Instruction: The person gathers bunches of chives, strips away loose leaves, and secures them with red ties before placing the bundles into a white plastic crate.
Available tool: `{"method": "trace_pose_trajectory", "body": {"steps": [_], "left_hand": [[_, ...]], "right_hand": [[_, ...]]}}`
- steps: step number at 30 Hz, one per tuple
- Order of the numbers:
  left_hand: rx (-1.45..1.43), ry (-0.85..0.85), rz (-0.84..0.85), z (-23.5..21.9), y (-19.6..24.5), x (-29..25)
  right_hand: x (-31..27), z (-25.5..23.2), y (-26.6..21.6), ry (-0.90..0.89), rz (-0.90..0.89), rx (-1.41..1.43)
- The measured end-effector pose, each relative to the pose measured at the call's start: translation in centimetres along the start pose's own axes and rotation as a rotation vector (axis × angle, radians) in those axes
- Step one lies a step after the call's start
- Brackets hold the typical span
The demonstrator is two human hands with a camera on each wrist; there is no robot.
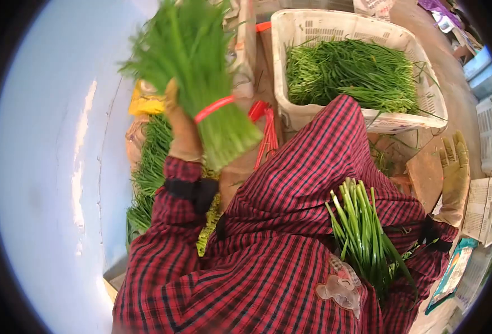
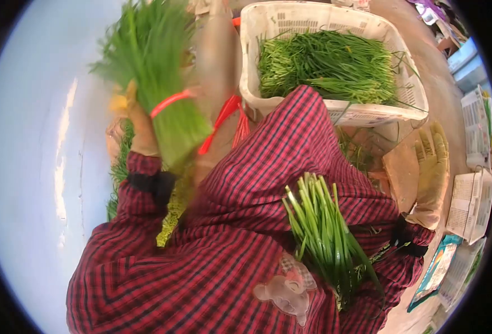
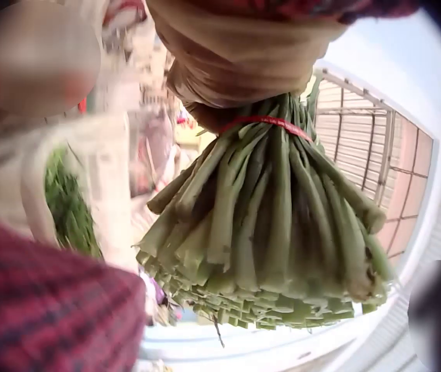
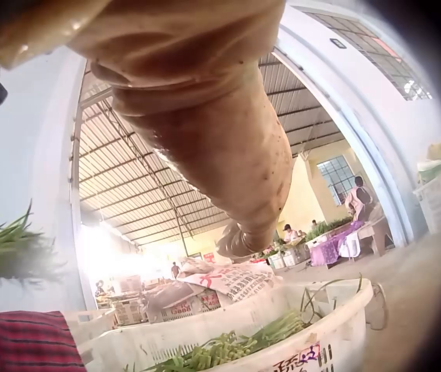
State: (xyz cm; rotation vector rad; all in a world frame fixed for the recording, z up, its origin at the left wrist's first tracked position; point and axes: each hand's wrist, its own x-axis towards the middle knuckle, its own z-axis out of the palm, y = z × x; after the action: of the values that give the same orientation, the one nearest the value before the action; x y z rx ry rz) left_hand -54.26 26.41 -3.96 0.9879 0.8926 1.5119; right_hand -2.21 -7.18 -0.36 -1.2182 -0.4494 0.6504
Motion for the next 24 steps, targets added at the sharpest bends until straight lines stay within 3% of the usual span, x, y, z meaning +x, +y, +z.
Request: {"method": "trace_pose_trajectory", "body": {"steps": [1, 4, 7, 9, 10, 11, 12, 14, 15, 17, 18, 20, 21, 23, 24], "left_hand": [[-0.055, 0.042, -0.062, -5.4, 0.0, 0.2], [0.126, 0.258, -0.052, -15.3, 3.8, -1.8], [0.153, 0.450, -0.065, -27.0, 3.9, -3.7], [0.167, 0.519, -0.073, -32.4, 4.6, -6.0], [0.307, 0.616, -0.093, -34.5, 4.9, -7.7], [0.449, 0.709, -0.113, -35.7, 5.2, -9.2], [0.442, 0.699, -0.127, -36.3, 4.6, -9.6], [0.516, 0.911, -0.258, -37.4, 4.6, -12.0], [0.515, 0.912, -0.259, -37.9, 4.4, -13.3], [0.605, 0.728, -0.577, -40.5, 3.3, -15.4], [0.605, 0.724, -0.575, -43.5, 1.4, -16.5], [0.451, 0.722, -0.806, -49.5, -2.2, -15.7], [0.442, 0.697, -0.815, -45.9, -2.0, -18.5], [1.202, 0.916, -0.779, -37.1, -1.0, -15.0], [1.200, 0.880, -0.781, -36.3, -2.2, -14.4]], "right_hand": [[0.4, 0.2, -0.1, 0.030, 0.037, -0.001], [1.9, -2.0, 0.1, -0.084, 0.100, 0.012], [3.0, -3.2, 0.0, -0.125, 0.115, 0.017], [3.7, -4.0, 0.2, -0.170, 0.118, 0.046], [3.9, -3.9, 0.2, -0.169, 0.137, 0.029], [4.0, -3.9, 0.2, -0.166, 0.155, 0.013], [3.8, -3.8, 0.2, -0.154, 0.149, 0.001], [3.8, -4.2, 0.1, -0.173, 0.168, -0.011], [4.0, -4.6, 0.1, -0.186, 0.176, -0.011], [3.9, -4.7, 0.5, -0.209, 0.194, -0.011], [3.9, -4.6, 0.8, -0.207, 0.192, -0.010], [3.8, -4.9, 0.8, -0.227, 0.203, -0.037], [3.7, -5.2, 0.7, -0.210, 0.186, -0.048], [2.8, -3.5, 1.0, -0.163, 0.154, -0.124], [2.3, -2.7, 1.0, -0.136, 0.138, -0.135]]}}
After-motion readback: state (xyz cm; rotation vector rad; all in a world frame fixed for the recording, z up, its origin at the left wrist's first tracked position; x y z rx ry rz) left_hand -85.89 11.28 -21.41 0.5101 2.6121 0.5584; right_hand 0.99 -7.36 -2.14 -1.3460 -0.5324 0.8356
